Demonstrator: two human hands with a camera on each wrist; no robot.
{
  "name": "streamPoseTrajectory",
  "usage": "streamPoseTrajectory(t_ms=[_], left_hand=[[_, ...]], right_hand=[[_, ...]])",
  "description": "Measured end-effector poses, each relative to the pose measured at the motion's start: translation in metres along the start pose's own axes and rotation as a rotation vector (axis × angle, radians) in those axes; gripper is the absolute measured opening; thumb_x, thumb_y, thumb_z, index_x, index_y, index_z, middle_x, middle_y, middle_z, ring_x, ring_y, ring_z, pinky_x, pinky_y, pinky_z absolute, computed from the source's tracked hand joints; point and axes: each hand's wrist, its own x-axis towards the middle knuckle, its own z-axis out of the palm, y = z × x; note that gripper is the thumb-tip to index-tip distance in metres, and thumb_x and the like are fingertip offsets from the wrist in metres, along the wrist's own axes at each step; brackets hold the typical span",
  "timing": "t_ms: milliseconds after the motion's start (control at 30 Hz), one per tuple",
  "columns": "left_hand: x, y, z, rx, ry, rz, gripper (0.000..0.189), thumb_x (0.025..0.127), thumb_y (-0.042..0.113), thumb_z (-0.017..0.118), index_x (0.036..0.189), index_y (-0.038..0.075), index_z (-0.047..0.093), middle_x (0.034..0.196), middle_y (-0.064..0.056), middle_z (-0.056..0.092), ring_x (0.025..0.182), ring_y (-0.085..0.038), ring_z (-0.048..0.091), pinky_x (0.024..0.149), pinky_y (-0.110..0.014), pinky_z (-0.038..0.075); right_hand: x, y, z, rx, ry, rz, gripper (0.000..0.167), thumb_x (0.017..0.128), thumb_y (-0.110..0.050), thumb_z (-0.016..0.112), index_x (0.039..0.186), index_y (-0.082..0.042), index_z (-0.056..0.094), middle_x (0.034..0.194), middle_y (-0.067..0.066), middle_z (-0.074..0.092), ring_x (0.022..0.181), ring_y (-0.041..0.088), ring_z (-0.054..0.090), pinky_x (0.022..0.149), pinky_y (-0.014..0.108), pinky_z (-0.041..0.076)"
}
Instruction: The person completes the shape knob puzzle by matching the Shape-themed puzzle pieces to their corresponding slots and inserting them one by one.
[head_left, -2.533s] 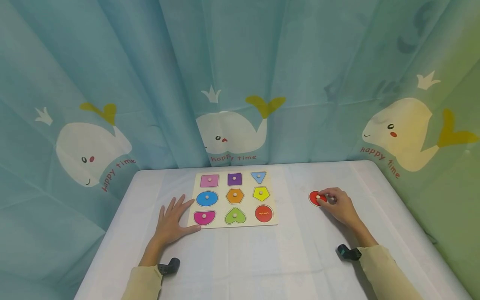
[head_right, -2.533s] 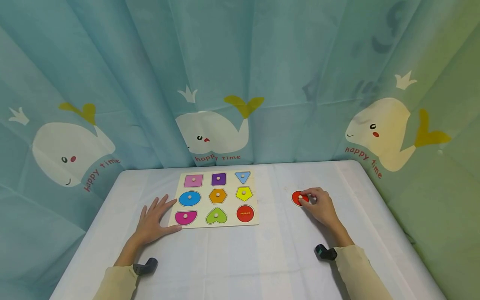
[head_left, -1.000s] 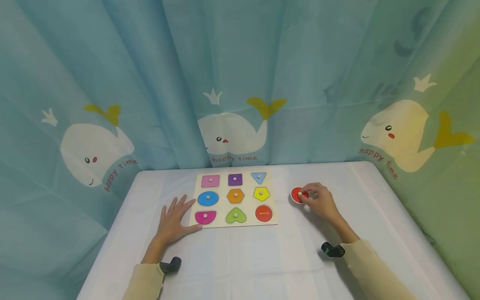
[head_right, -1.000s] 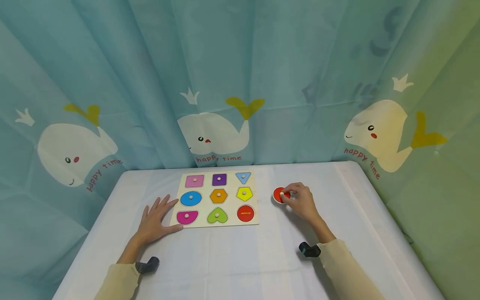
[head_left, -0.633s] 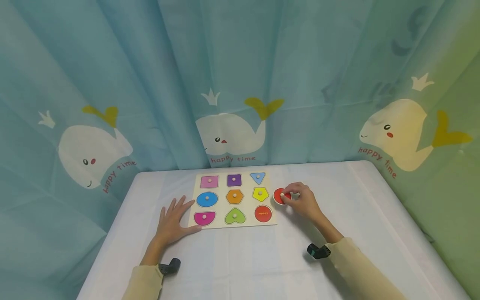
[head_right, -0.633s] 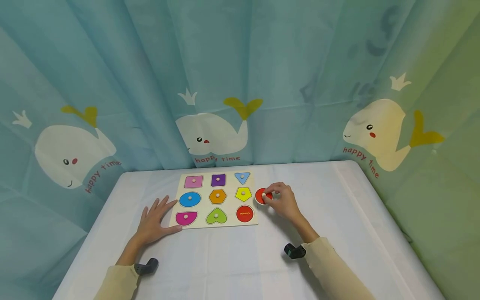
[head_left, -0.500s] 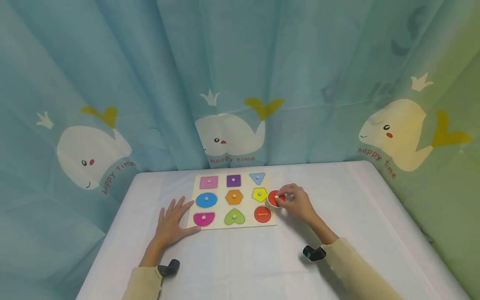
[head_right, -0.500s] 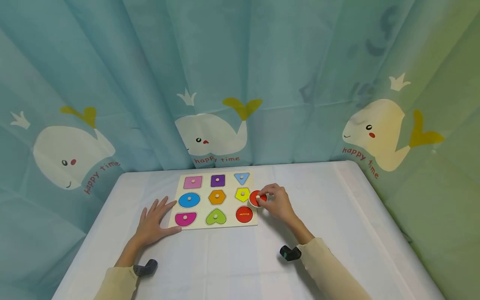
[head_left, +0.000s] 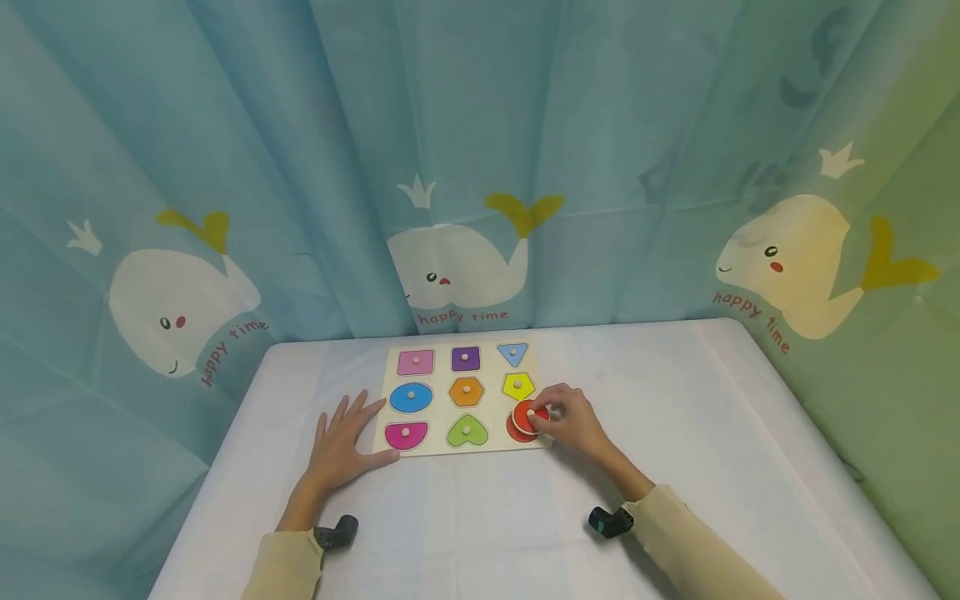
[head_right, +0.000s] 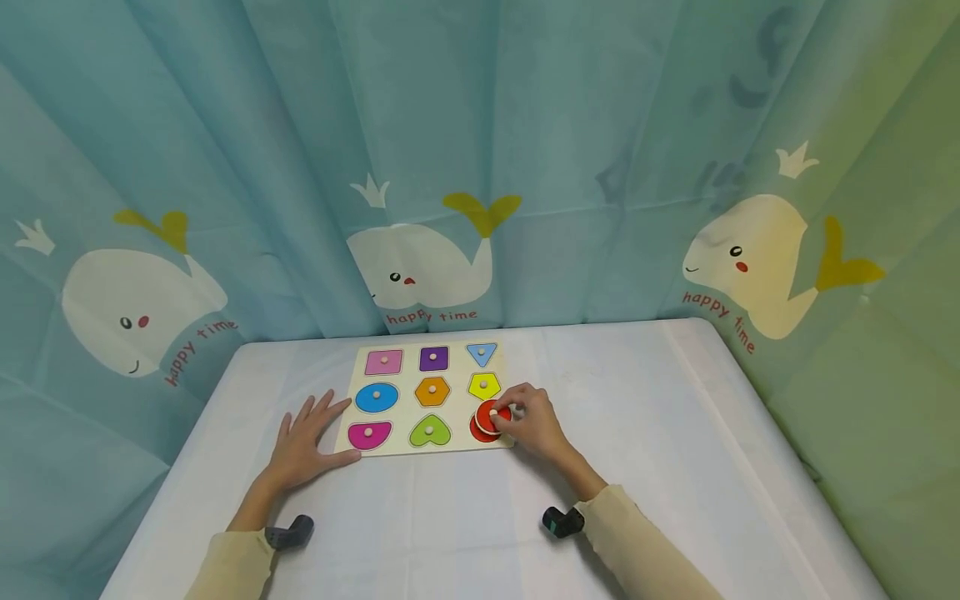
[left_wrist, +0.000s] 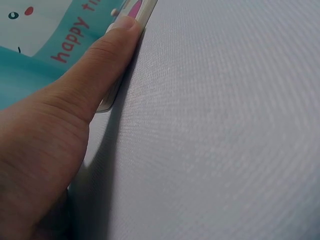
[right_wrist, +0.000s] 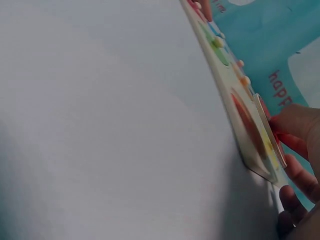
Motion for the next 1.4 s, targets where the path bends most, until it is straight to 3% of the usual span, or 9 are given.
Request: streamPoseTrajectory(t_ms=[167,500,1100,1400], left_hand=[[0.001,-0.001,0.001,0.004,-0.003,-0.007,0.096,0.075,0.056,0.084,0.154,0.017,0.047,0.166,-0.02,0.028,0.153,-0.049,0.013,0.116,-0.076,0.001],[-0.001,0.001,-0.002,-0.006,-0.006,-0.01,0.096,0.075,0.055,0.084,0.154,0.016,0.047,0.166,-0.021,0.028,0.153,-0.049,0.012,0.116,-0.076,0.0],[0.004,0.003,-0.005,-0.007,-0.019,-0.011,0.097,0.075,0.057,0.084,0.155,0.018,0.046,0.167,-0.02,0.026,0.153,-0.049,0.012,0.117,-0.075,0.0],[0.0,0.003,-0.003,0.0,-0.017,-0.017,0.097,0.074,0.057,0.084,0.155,0.017,0.046,0.166,-0.02,0.027,0.153,-0.049,0.012,0.116,-0.076,0.001]], right_hand=[[-0.003,0.001,0.007,-0.024,-0.018,0.034,0.012,0.082,-0.008,0.085,0.084,-0.016,0.078,0.106,0.003,0.068,0.107,0.026,0.053,0.089,0.044,0.049],[-0.005,0.0,0.013,-0.083,-0.023,0.019,0.01,0.083,-0.016,0.087,0.083,-0.02,0.078,0.111,0.003,0.067,0.108,0.029,0.05,0.095,0.055,0.033],[-0.003,0.0,0.014,-0.106,-0.017,0.023,0.008,0.083,-0.016,0.086,0.086,-0.019,0.079,0.112,0.004,0.067,0.108,0.029,0.049,0.093,0.052,0.033],[-0.005,-0.002,0.015,-0.109,-0.024,0.021,0.008,0.083,-0.017,0.087,0.086,-0.02,0.08,0.111,0.004,0.067,0.108,0.029,0.049,0.092,0.052,0.033]])
